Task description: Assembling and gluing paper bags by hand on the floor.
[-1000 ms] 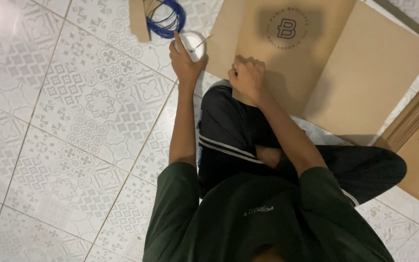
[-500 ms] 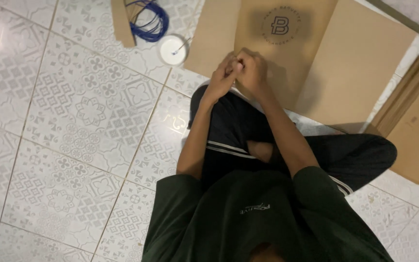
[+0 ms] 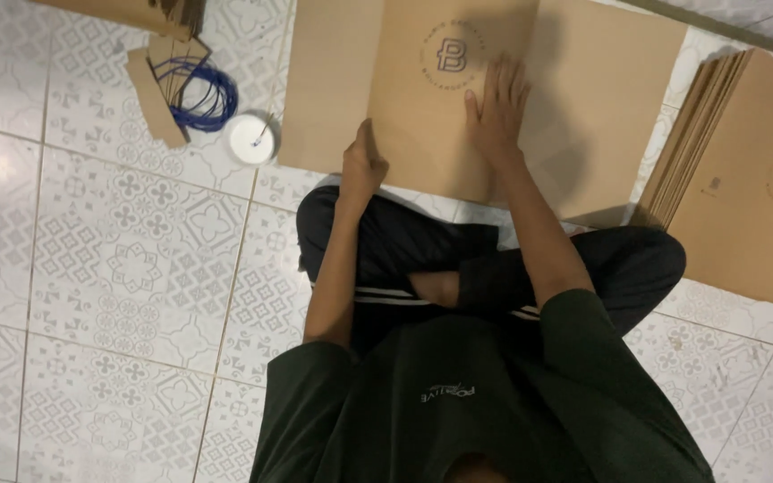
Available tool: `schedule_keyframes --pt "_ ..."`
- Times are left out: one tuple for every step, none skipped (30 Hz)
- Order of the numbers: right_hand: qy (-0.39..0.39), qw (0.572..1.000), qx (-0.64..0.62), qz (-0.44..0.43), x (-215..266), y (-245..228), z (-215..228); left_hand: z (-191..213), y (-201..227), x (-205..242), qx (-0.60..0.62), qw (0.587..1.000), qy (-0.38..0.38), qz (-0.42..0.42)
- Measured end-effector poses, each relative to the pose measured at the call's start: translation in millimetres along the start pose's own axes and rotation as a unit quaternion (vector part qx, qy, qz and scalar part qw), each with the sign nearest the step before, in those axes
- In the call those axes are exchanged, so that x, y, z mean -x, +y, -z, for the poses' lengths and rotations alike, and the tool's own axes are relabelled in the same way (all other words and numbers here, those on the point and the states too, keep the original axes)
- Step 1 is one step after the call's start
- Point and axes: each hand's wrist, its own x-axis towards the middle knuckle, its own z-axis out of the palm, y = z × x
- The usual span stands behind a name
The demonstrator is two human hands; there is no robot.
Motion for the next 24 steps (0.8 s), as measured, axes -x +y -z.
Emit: schedule_keyframes --pt "0.002 1.0 -0.002 -0.001 -1.5 4.0 -3.9 -5.5 -3.5 -0.6 -0.002 1.0 -0.001 -0.002" --pt "0.014 0.999 0.019 0.024 -2.9 7.4 -8.2 -10.5 -7.6 -1.1 -0.012 1.0 -0.005 0.015" --pt "0.024 0.998 0.04 0.05 -0.6 11.4 -13.0 -16.3 -11.8 2.4 -0.021 0.999 -0.009 0.034" --pt "0.023 0.998 0.039 0.048 2.1 14.2 -15.2 -22.3 -12.7 2.6 -0.022 0.999 -0.011 0.035" --pt "0.032 0.997 0.042 0.048 1.6 15.9 -17.6 -27.3 -13.9 0.4 -0.049 0.999 0.003 0.013" --pt "0.041 0.997 0.045 0.048 1.2 17.5 -20.0 -31.9 -15.3 -1.8 -0.076 0.997 0.018 -0.009" --pt "0.04 0.997 0.042 0.046 0.5 24.6 -23.9 -35.5 -18.3 -3.1 -0.078 0.997 0.016 -0.008" --pt "0.069 0.994 0.062 0.061 0.1 31.6 -27.9 -39.0 -21.3 -4.2 -0.088 0.996 0.016 -0.029" --pt "0.097 0.989 0.082 0.074 1.7 39.4 -31.8 -43.1 -24.3 -4.7 -0.098 0.994 0.014 -0.05" --pt "0.096 0.99 0.081 0.07 2.2 45.0 -35.0 -39.5 -8.0 -5.7 -0.1 0.994 0.01 -0.05" --pt "0.098 0.991 0.054 0.072 1.8 51.7 -36.9 -36.8 9.1 -8.6 -0.104 0.992 0.014 -0.069" --pt "0.099 0.992 0.027 0.075 1.9 58.0 -38.6 -34.0 26.5 -11.1 -0.108 0.99 0.019 -0.088" --pt "0.101 0.992 0.027 0.071 2.3 62.3 -39.3 -35.8 29.7 -12.8 -0.108 0.99 0.015 -0.09" --pt "0.103 0.993 -0.027 0.058 3.0 65.8 -40.0 -36.9 32.8 -14.2 -0.121 0.987 0.016 -0.103" --pt "0.106 0.99 -0.082 0.047 2.3 68.8 -40.4 -37.7 35.8 -16.2 -0.134 0.984 0.018 -0.115" --pt "0.108 0.99 -0.081 0.045 2.4 70.1 -36.1 -39.9 33.2 -16.5 -0.134 0.984 0.016 -0.117" --pt "0.144 0.975 -0.168 0.013 2.6 70.3 -32.4 -41.3 30.4 -15.2 -0.142 0.983 -0.006 -0.112" --pt "0.179 0.951 -0.253 -0.018 3.2 70.1 -28.7 -42.2 27.7 -13.5 -0.15 0.982 -0.028 -0.107" --pt "0.18 0.95 -0.253 -0.017 0.3 79.2 -41.6 -40.6 28.0 -12.7 -0.151 0.982 -0.027 -0.108" --pt "0.214 0.917 -0.317 -0.108 -2.4 88.1 -54.5 -38.7 28.4 -11.4 -0.142 0.985 -0.053 -0.081" --pt "0.245 0.871 -0.377 -0.198 -4.2 97.9 -66.3 -37.7 29.3 -10.0 -0.133 0.986 -0.079 -0.055" --pt "0.246 0.871 -0.377 -0.198 -4.6 87.5 -47.5 -38.6 31.7 -9.0 -0.133 0.986 -0.079 -0.056" --pt "0.216 0.846 -0.416 -0.253 -4.3 77.1 -28.2 -39.6 34.4 -7.6 -0.185 0.98 -0.072 -0.022" --pt "0.185 0.816 -0.453 -0.307 -3.1 66.4 -8.7 -40.3 37.5 -5.5 -0.236 0.969 -0.065 0.012"
